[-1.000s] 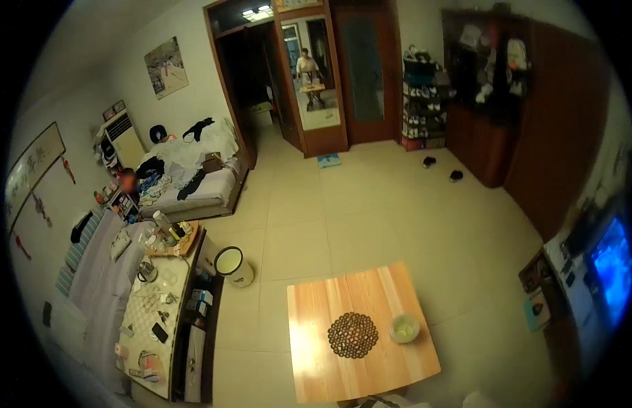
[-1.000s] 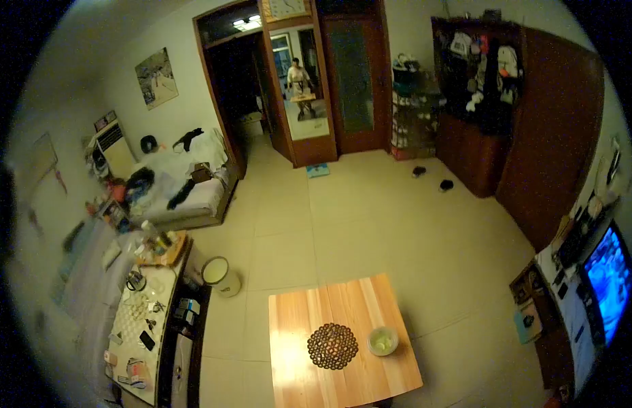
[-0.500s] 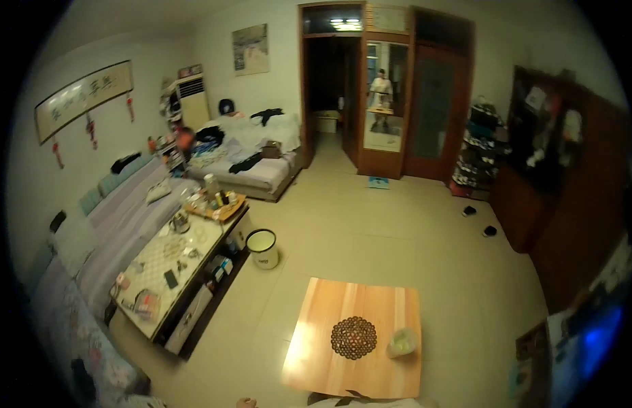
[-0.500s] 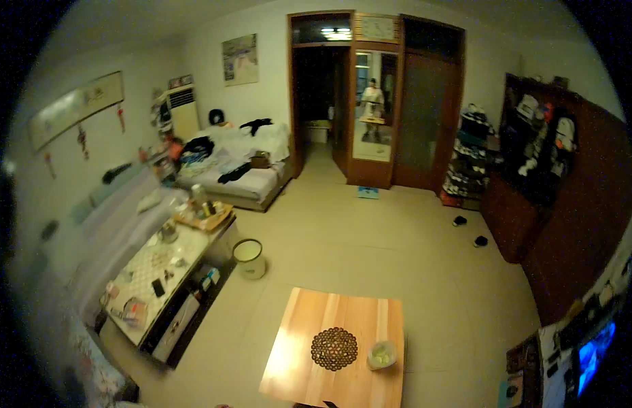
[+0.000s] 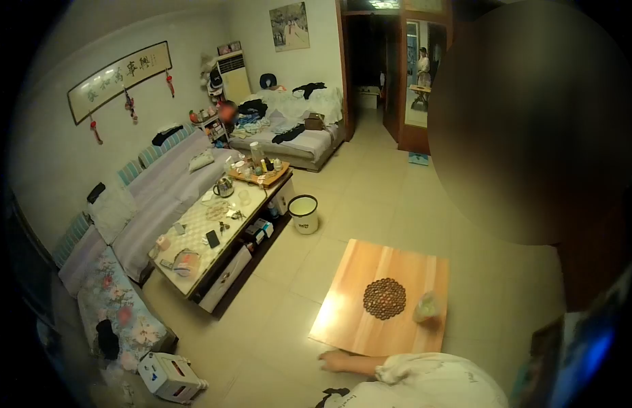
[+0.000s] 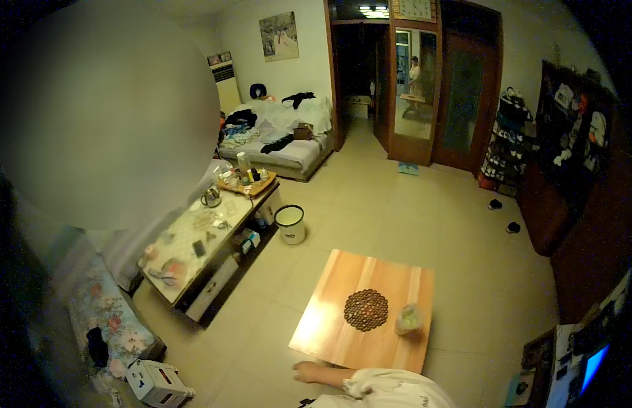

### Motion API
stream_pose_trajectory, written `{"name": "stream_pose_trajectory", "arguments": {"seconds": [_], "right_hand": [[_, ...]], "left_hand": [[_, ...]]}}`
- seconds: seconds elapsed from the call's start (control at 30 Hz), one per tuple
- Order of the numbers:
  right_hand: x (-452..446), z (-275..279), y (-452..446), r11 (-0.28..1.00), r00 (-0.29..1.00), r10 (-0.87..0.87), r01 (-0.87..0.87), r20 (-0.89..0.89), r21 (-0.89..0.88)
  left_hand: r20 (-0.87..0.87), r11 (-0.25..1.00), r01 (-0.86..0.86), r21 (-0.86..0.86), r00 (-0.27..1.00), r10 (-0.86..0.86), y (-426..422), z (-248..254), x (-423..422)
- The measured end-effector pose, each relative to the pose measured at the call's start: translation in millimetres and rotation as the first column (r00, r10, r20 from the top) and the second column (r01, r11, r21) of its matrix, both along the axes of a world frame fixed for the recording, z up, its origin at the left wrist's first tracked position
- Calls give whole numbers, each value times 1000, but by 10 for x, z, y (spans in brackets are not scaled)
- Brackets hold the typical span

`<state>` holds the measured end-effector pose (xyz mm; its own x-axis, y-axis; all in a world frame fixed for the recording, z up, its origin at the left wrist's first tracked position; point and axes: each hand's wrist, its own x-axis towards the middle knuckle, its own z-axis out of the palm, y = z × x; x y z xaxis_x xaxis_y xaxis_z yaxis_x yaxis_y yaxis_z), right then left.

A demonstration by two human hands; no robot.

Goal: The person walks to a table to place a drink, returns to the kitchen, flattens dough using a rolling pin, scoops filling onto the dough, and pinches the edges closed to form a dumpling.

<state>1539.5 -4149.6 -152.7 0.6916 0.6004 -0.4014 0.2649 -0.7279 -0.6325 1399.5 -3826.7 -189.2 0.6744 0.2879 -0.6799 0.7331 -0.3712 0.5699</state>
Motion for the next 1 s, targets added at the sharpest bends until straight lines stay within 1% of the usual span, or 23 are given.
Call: {"name": "stream_pose_trajectory", "arguments": {"seconds": [0.03,0.1,0.17,0.27,0.37,0.47,0.53,0.6,0.63,0.7,0.73,0.77,0.83,0.9,0.93,0.97,1.0], "right_hand": [[-34,188,478,997,995,79,-79,-52,6],[-221,350,1365,949,966,256,-258,30,179],[-509,619,2187,859,922,379,-382,78,340],[-1029,851,3259,725,819,545,-567,178,391],[-1496,815,4182,555,693,682,-697,231,453],[-1750,549,4996,427,608,747,-748,267,509],[-1770,670,5382,464,566,795,-799,218,383],[-1723,502,5745,489,624,737,-758,260,431],[-1656,655,5893,557,637,747,-756,191,345],[-1444,463,6268,612,685,699,-722,205,322],[-1371,642,6461,648,708,688,-698,159,306],[-1293,722,6752,678,728,664,-682,169,274],[-1188,489,7416,633,725,676,-664,135,398],[-1374,728,8157,644,700,693,-708,171,289],[-1513,711,8524,605,670,728,-727,145,324],[-1748,855,8901,510,579,798,-796,166,326],[-1997,1105,9233,420,491,851,-849,187,320]], "left_hand": [[5,1000,-7,1,1000,7,154,-26,-73],[14,1000,-26,8,1000,26,498,-56,-249],[19,998,-55,13,998,55,934,-105,-488],[22,993,-120,19,993,120,1625,-204,-957],[19,977,-209,30,978,209,2371,-291,-1476],[-2,943,-329,45,944,330,3123,-358,-2047],[-21,900,-432,50,901,434,3557,-394,-2534],[-34,824,-563,56,824,565,3888,-456,-3133],[-40,772,-633,59,771,635,3962,-503,-3475],[-60,663,-746,70,660,749,3972,-671,-4089],[-71,600,-796,77,596,800,3866,-772,-4347],[-82,537,-839,89,531,843,3732,-884,-4569],[-89,440,-888,131,432,898,3489,-1073,-4848],[-76,420,-883,210,414,907,3283,-1383,-5026],[-67,396,-889,231,391,918,3292,-1404,-5051],[-53,334,-911,240,332,942,3355,-1382,-5053],[-152,188,-969,158,165,975,3558,-1044,-4977]]}}
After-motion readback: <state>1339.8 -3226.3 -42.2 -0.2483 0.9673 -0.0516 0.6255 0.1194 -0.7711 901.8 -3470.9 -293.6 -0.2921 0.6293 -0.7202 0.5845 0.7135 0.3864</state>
